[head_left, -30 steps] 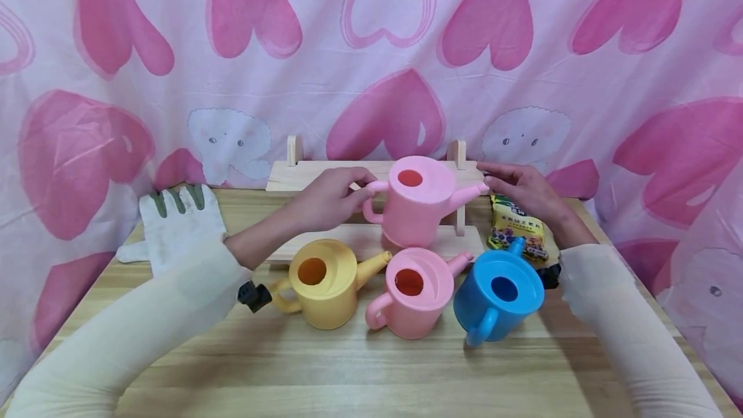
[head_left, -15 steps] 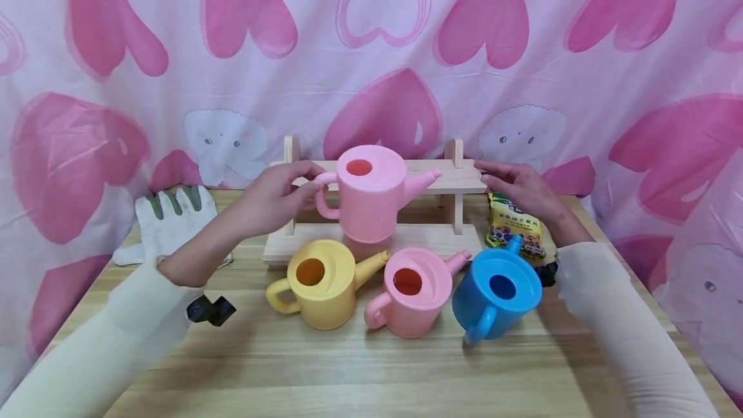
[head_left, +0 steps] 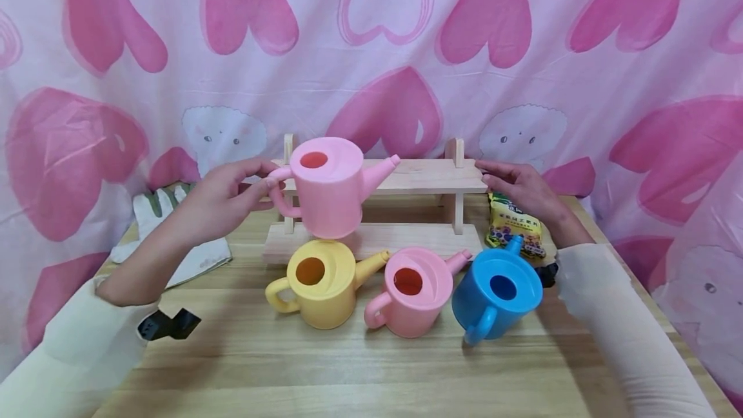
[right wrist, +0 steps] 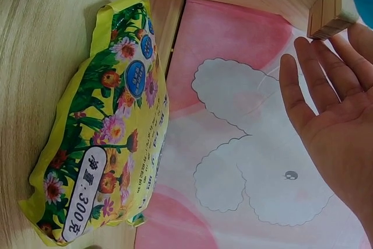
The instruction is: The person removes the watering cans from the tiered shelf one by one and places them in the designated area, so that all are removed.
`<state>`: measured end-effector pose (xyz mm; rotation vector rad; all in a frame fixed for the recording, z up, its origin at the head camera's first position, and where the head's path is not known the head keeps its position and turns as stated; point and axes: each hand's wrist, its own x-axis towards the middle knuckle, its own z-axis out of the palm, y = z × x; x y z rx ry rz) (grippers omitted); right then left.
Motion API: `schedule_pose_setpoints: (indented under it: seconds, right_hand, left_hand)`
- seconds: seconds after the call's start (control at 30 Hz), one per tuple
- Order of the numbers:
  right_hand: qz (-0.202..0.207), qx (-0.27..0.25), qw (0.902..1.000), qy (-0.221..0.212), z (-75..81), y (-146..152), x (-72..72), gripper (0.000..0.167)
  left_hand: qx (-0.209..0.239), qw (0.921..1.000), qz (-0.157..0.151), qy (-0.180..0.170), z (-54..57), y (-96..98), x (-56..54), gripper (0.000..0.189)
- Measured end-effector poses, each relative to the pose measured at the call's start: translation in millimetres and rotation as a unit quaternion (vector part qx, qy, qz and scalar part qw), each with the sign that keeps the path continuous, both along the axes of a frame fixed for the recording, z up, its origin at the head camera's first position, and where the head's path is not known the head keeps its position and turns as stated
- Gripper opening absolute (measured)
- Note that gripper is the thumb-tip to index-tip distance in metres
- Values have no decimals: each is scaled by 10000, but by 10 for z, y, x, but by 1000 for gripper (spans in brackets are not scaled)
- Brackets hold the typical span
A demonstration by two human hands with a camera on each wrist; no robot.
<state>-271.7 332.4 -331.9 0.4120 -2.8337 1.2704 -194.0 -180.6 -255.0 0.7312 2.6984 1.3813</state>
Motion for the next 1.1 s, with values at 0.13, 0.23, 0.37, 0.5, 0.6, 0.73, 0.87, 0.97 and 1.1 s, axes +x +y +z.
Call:
schedule_pose_setpoints:
  seconds: [0.13, 0.23, 0.37, 0.5, 0.6, 0.73, 0.87, 0.97, 1.1]
  right_hand:
    - [-1, 6, 10000, 33, -2, 3, 11, 56]
    - [29, 9, 10000, 86, -13, -2, 21, 56]
    - [39, -13, 9999, 116, -36, -10, 32, 55]
    - [59, -13, 9999, 86, -36, -28, 49, 55]
    - [125, 11, 9999, 82, -25, -41, 59, 55]
    - [116, 21, 9999, 82, -10, -48, 64, 55]
    - [74, -20, 10000, 25, 5, -64, 42, 57]
    - [66, -90, 9999, 29, 3, -82, 18, 57]
    - [80, -95, 9999, 31, -10, -92, 15, 56]
  left_hand:
    - [121, 9999, -5, 38, -31, -122, 36, 19]
    - [116, 9998, 53, 123, -60, -233, 61, 20]
    - [-21, 9996, 166, 214, -72, -392, 100, 20]
    - [-159, 9988, 314, 335, -104, -529, 152, 19]
    - [-221, 9976, 450, 473, -143, -637, 192, 20]
    - [-228, 9968, 553, 537, -183, -777, 237, 21]
    - [-7, 9975, 501, 505, -228, -899, 318, 19]
    - [96, 9975, 454, 540, -248, -988, 389, 19]
    - [135, 9979, 353, 517, -279, -1098, 468, 22]
